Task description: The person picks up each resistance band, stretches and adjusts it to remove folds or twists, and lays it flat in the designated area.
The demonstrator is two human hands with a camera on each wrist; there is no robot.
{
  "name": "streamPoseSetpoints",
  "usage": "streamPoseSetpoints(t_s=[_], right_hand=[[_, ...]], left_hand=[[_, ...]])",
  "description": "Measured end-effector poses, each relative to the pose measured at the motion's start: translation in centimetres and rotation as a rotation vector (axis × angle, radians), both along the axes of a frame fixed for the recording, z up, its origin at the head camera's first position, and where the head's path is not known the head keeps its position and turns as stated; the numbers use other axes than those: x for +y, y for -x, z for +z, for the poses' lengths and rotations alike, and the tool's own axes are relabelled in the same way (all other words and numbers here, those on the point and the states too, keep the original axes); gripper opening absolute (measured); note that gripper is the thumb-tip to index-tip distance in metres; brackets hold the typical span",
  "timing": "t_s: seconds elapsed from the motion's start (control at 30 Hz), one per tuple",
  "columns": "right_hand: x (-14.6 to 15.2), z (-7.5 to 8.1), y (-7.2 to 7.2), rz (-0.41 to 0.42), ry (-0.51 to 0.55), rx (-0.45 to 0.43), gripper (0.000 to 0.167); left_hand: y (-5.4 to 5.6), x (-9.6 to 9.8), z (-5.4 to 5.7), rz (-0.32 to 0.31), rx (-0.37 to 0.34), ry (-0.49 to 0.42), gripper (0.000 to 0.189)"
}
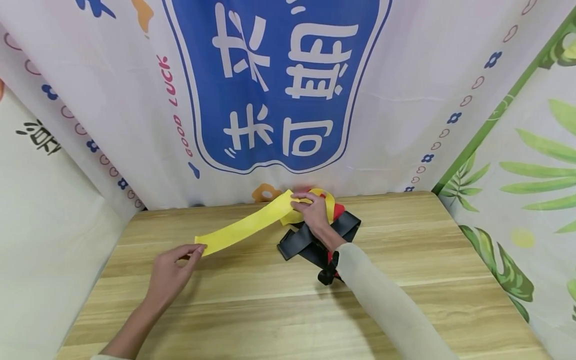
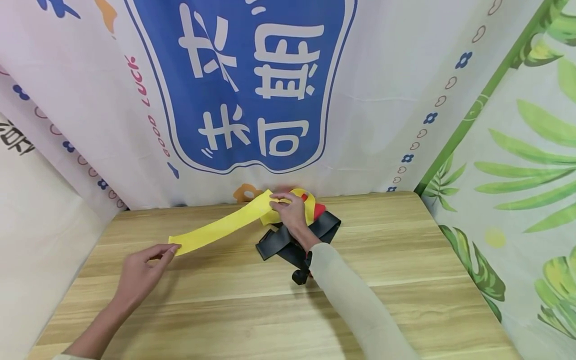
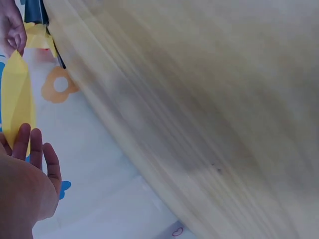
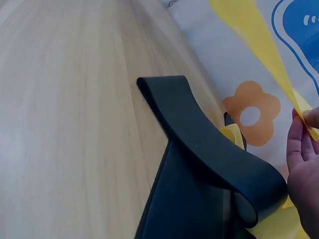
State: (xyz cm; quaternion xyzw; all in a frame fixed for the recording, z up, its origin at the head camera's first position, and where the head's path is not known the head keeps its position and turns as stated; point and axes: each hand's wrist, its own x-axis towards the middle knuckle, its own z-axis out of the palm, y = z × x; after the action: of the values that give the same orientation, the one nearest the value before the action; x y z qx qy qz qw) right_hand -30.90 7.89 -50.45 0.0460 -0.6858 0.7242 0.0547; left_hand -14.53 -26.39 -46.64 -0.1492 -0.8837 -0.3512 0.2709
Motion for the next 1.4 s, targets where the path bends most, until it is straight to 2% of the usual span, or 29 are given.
streamPoseSetpoints(t_s=[0.17,0.3,0.53,0.7,0.77,0.97,1.1,1.23,1.4], right_hand=[[-0.4,0.2,0.1,0.003,-0.003,0.031,0.023],[-0.7,0.3,0.0,0.008,0.003,0.051,0.021],[-0.9,0.4,0.0,0.02,0.06,0.049,0.021],[-0.9,0.6,0.1,0.015,0.073,0.056,0.021],[-0.9,0.7,0.0,0.019,0.071,0.058,0.021],[-0.9,1.3,0.0,0.041,0.066,0.061,0.021],[-1.0,1.7,0.1,0.064,0.081,0.069,0.023],[-1.4,2.0,0.2,0.078,0.073,0.072,0.024],[-2.2,2.3,0.6,0.114,0.06,0.066,0.026]], left_hand=[[-0.7,0.0,-0.2,0.007,-0.022,-0.023,0.017],[-1.1,0.0,-0.4,0.037,-0.087,-0.08,0.022],[-1.5,-0.5,-0.3,0.082,-0.224,-0.135,0.052],[-1.7,-0.6,-0.3,0.098,-0.293,-0.145,0.043],[-1.7,-0.6,-0.4,0.106,-0.307,-0.151,0.038],[-1.9,-1.0,-0.6,0.132,-0.333,-0.151,0.038],[-2.0,-1.2,-0.5,0.141,-0.356,-0.174,0.03],[-2.3,-1.7,-0.4,0.158,-0.425,-0.208,0.025],[-3.0,-2.5,-0.2,0.136,-0.483,-0.225,0.028]])
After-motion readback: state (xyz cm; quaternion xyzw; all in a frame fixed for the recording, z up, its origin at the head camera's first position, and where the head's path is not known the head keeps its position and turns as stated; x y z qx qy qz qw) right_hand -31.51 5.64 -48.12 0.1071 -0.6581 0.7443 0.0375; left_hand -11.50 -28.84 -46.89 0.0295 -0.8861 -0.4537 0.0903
